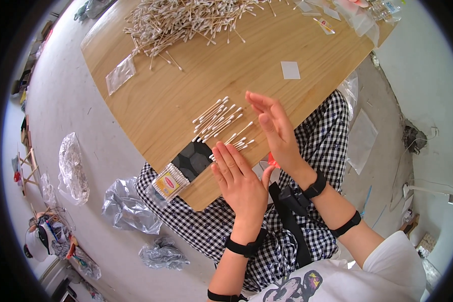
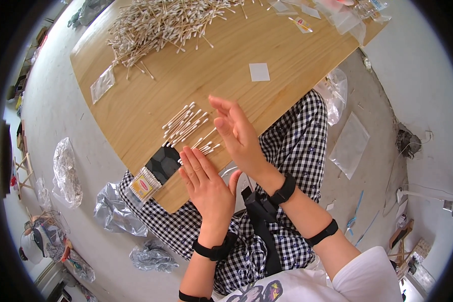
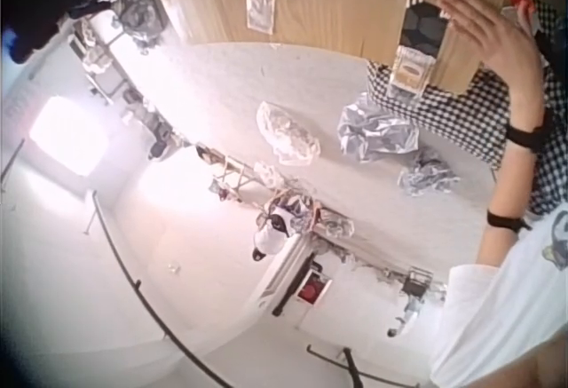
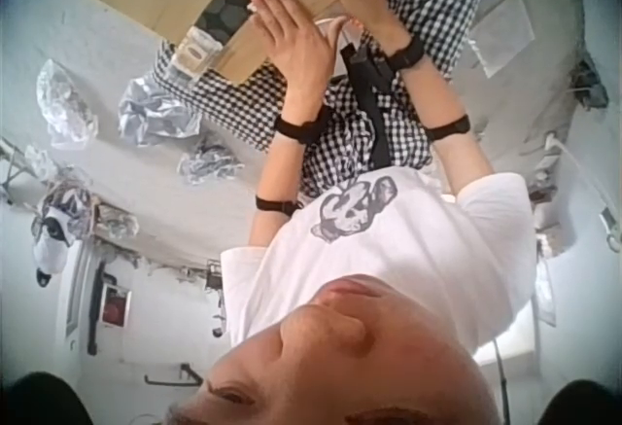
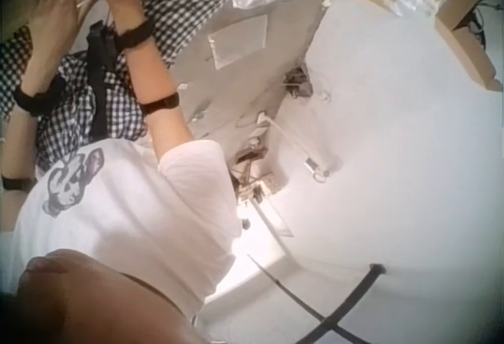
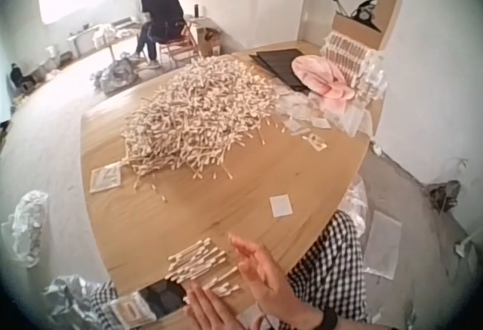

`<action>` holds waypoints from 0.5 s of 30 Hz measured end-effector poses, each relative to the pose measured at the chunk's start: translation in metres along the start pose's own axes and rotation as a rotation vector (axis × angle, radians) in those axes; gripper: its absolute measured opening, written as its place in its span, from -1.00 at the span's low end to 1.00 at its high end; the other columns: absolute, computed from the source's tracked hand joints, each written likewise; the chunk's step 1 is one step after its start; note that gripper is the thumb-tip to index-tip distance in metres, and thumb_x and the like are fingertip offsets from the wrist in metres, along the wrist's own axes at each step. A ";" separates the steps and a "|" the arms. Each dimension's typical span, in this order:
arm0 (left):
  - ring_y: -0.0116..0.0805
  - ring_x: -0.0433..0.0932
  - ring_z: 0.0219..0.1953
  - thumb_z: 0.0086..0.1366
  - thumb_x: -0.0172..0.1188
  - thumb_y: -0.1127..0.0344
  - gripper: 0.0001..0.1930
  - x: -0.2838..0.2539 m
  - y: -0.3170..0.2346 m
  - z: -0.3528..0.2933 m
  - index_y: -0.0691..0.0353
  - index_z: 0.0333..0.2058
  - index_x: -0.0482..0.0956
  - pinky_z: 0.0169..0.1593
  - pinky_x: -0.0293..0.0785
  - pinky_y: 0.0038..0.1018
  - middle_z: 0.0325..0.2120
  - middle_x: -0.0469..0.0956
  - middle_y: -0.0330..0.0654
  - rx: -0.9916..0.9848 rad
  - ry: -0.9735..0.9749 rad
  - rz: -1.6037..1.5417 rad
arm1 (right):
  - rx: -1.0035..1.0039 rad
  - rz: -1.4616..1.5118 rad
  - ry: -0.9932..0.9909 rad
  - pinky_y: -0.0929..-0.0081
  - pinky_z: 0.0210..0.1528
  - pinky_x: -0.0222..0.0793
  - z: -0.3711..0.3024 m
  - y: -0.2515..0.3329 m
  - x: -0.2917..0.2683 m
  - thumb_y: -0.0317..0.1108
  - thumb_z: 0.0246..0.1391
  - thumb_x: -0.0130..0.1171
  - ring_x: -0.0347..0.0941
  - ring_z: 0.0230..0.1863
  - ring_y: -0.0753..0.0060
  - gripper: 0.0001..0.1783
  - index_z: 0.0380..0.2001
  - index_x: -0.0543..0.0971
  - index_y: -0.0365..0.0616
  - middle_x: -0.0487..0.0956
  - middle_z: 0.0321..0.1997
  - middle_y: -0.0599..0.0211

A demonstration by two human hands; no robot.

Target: Sorting cotton swabs and packing them into small plastic bags.

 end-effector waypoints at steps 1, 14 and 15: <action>0.11 -0.21 0.45 0.20 0.15 -0.22 0.06 0.001 0.000 0.000 0.57 0.33 -0.10 0.44 -0.24 -0.12 0.38 -0.14 0.27 -0.003 -0.005 -0.010 | 0.008 0.021 0.001 0.24 0.41 0.02 -0.001 -0.001 0.000 -0.05 0.36 -0.06 0.10 0.42 0.12 -0.42 0.23 0.26 -0.27 0.25 0.36 0.02; 0.10 -0.28 0.46 0.24 0.11 -0.10 -0.01 0.005 0.004 0.023 0.60 0.32 -0.13 0.45 -0.30 -0.13 0.39 -0.22 0.29 -0.007 -0.050 -0.029 | 0.046 0.096 -0.043 0.27 0.45 -0.01 0.003 -0.002 0.016 -0.04 0.40 -0.17 0.12 0.42 0.23 -0.41 0.22 0.25 -0.35 0.27 0.34 0.03; 0.09 -0.28 0.47 0.25 0.09 -0.07 -0.03 0.004 0.003 0.024 0.60 0.33 -0.14 0.45 -0.31 -0.13 0.39 -0.22 0.28 0.015 -0.054 -0.048 | 0.044 0.110 -0.042 0.26 0.46 -0.02 0.003 -0.003 0.015 -0.02 0.40 -0.18 0.11 0.42 0.22 -0.39 0.22 0.25 -0.36 0.27 0.34 0.01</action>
Point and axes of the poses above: each hand's wrist, its own z-axis towards the middle knuckle, its own x-axis out of the palm, y = z × x, the point moved 5 cm from there along z, towards the middle knuckle
